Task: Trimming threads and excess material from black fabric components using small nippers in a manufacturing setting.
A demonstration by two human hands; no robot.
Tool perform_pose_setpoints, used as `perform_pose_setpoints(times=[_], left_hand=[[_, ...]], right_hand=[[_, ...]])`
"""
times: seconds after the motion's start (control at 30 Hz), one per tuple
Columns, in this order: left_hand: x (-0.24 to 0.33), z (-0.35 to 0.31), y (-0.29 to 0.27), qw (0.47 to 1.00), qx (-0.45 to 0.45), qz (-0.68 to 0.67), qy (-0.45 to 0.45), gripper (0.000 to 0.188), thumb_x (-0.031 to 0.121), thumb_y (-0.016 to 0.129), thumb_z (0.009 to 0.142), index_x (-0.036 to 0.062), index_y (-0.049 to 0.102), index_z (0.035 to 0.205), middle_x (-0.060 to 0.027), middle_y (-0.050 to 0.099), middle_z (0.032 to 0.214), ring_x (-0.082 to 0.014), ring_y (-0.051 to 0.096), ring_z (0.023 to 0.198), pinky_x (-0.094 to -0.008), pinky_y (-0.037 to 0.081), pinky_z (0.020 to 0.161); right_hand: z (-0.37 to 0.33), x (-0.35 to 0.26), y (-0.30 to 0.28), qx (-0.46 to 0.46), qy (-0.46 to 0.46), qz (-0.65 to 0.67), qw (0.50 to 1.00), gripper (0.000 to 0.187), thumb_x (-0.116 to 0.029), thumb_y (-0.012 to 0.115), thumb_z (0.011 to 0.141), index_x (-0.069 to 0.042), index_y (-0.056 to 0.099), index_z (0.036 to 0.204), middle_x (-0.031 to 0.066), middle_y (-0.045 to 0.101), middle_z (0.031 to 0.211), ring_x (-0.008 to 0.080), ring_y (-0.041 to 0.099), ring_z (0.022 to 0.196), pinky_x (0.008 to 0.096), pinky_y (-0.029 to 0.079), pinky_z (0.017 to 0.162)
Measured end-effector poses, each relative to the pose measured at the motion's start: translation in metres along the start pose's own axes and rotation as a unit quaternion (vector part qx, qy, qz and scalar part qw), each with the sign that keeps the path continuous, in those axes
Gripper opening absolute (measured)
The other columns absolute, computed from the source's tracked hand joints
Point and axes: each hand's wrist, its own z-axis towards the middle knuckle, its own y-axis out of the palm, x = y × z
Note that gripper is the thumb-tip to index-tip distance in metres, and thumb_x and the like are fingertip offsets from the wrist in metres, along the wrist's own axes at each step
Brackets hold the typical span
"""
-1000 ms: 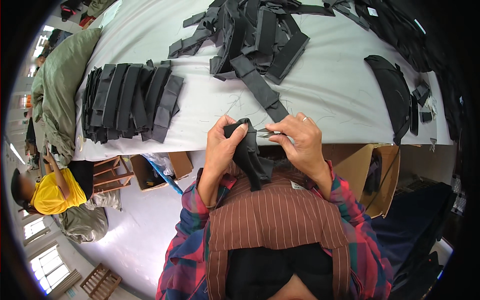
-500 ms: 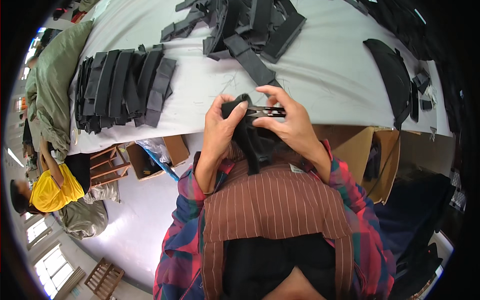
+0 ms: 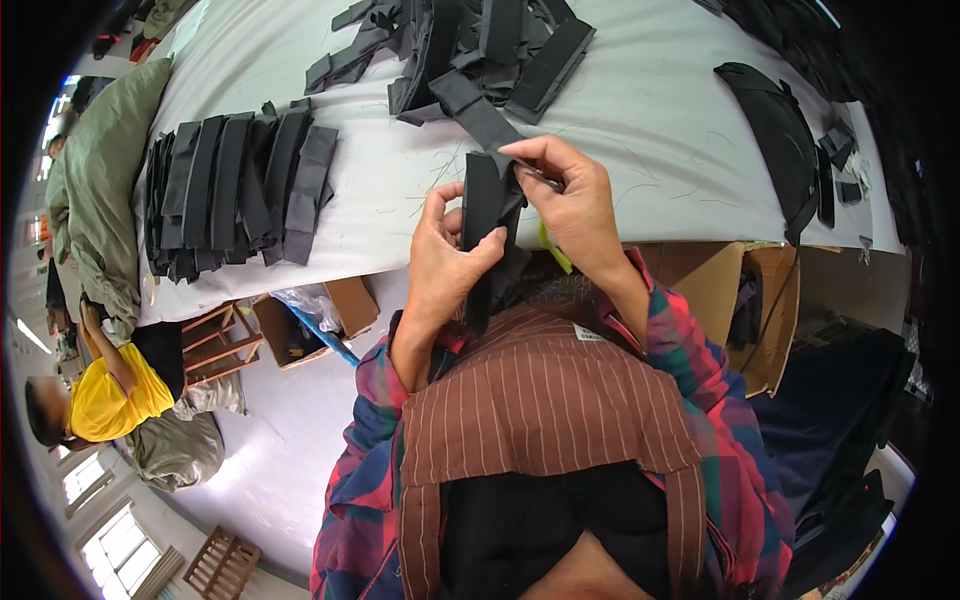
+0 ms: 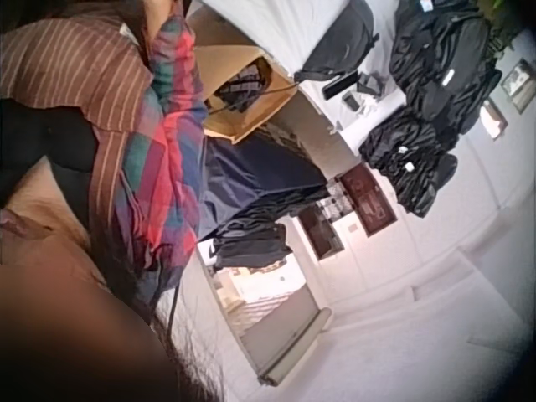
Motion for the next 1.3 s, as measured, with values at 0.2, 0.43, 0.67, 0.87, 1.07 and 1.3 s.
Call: perform_pose_setpoints(times=[0.2,0.43,0.67,0.87,1.07,1.3], left_hand=[[0.013,0.028,-0.012,0.996,-0.051,0.054,-0.039,0.044,0.005,0.068,0.078,-0.0015,0.044,0.114,-0.0099,0.066,0.082,-0.0119,0.063,0.07,-0.0236,0.051,0.065],[-0.008,0.062,-0.008,0.997,-0.074,0.02,-0.024,0.044,0.001,0.062,0.078,-0.0046,0.044,0.119,-0.0152,0.065,0.1,-0.0193,0.066,0.086,-0.0296,0.053,0.079],[-0.025,0.067,-0.007,0.996,-0.085,-0.018,-0.033,0.043,0.001,0.058,0.082,-0.0031,0.043,0.122,-0.016,0.062,0.112,-0.0211,0.062,0.099,-0.0322,0.049,0.089],[-0.03,0.064,-0.003,0.997,-0.066,-0.015,-0.026,0.04,0.0,0.056,0.084,-0.003,0.042,0.121,-0.0147,0.06,0.112,-0.02,0.061,0.099,-0.031,0.048,0.089],[-0.033,0.064,0.0,0.999,-0.049,-0.015,-0.014,0.037,0.0,0.058,0.083,-0.0023,0.043,0.117,-0.0131,0.06,0.11,-0.0171,0.061,0.097,-0.0287,0.047,0.086],[-0.033,0.064,-0.002,0.997,-0.062,0.034,-0.007,0.039,0.002,0.054,0.086,-0.0014,0.042,0.123,-0.0151,0.061,0.114,-0.0195,0.061,0.101,-0.0312,0.048,0.089]], right_hand=[[0.016,-0.002,0.001,-0.011,-0.074,-0.055,0.996,0.033,0.012,0.056,0.075,-0.004,0.063,0.103,0.0057,0.067,0.082,0.0106,0.064,0.077,0.0252,0.05,0.068],[0.036,0.016,-0.014,0.009,-0.09,-0.287,0.954,0.026,-0.01,0.066,0.077,-0.015,0.064,0.103,0.0044,0.064,0.084,0.0222,0.063,0.075,0.0341,0.049,0.064],[0.015,0.014,-0.064,-0.017,-0.097,-0.365,0.926,0.024,-0.025,0.069,0.078,-0.012,0.067,0.098,0.0043,0.065,0.086,0.0249,0.061,0.076,0.0359,0.046,0.068],[-0.002,0.025,-0.062,-0.104,-0.095,-0.479,0.867,0.016,-0.02,0.07,0.077,-0.01,0.068,0.089,0.0034,0.065,0.079,0.0254,0.059,0.072,0.0361,0.046,0.064],[-0.001,0.035,-0.056,-0.095,-0.167,-0.519,0.833,0.013,-0.019,0.071,0.074,-0.012,0.066,0.084,0.0014,0.06,0.072,0.0243,0.056,0.069,0.0362,0.041,0.063],[0.003,0.033,-0.059,-0.132,-0.189,-0.557,0.798,0.013,-0.019,0.071,0.072,-0.014,0.067,0.083,-0.0014,0.058,0.072,0.021,0.054,0.072,0.0348,0.037,0.065]])
